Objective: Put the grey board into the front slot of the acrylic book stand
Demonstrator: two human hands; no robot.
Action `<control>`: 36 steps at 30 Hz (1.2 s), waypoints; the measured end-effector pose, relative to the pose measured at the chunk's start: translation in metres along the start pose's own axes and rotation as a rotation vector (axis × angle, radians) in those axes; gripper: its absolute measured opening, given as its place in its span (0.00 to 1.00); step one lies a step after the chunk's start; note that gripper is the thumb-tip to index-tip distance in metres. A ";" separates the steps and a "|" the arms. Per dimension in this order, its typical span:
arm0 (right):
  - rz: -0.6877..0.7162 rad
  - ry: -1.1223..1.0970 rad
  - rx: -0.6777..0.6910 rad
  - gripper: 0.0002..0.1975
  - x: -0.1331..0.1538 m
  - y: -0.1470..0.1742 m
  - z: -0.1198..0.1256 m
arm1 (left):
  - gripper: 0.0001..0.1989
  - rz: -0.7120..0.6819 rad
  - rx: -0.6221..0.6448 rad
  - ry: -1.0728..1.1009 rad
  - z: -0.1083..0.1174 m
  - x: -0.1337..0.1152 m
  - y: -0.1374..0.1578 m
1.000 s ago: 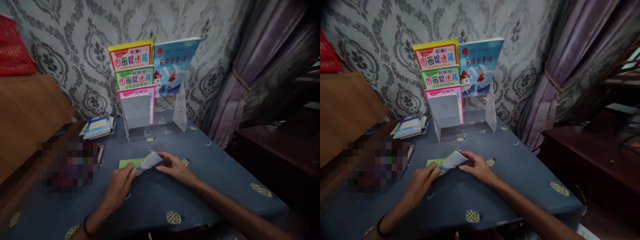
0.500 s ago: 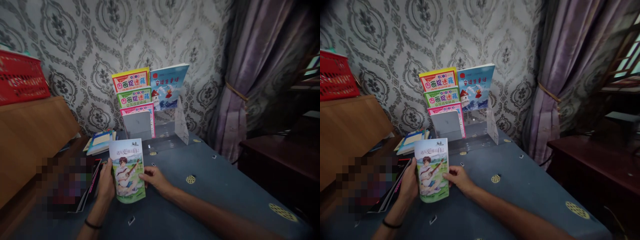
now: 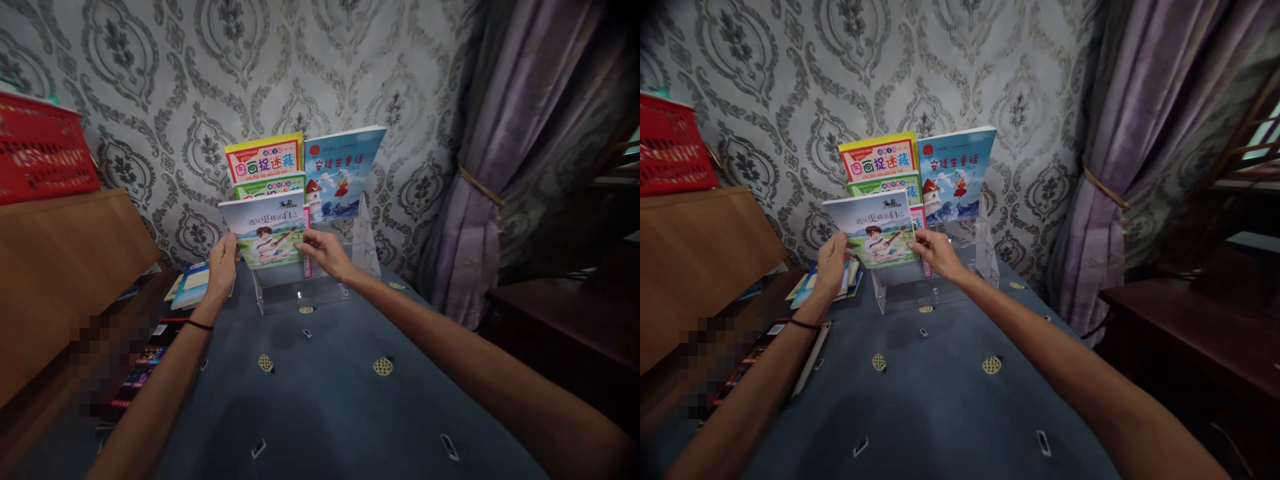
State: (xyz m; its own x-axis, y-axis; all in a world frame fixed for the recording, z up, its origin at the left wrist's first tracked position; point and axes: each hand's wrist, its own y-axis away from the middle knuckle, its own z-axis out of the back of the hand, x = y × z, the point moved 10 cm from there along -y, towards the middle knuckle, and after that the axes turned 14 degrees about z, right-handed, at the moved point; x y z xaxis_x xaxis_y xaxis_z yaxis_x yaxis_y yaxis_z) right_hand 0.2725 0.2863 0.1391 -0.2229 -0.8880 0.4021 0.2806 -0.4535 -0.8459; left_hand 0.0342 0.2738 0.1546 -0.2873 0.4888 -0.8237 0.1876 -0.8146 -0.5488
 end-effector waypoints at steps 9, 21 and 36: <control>0.016 0.138 -0.021 0.17 -0.023 0.008 0.012 | 0.12 -0.013 0.041 -0.091 -0.028 0.006 0.000; -0.092 0.260 0.034 0.08 -0.067 0.026 -0.001 | 0.11 0.023 0.018 -0.248 -0.035 0.035 -0.007; -0.284 0.584 0.336 0.05 -0.067 0.033 -0.019 | 0.09 0.019 0.010 -1.040 -0.045 0.040 -0.006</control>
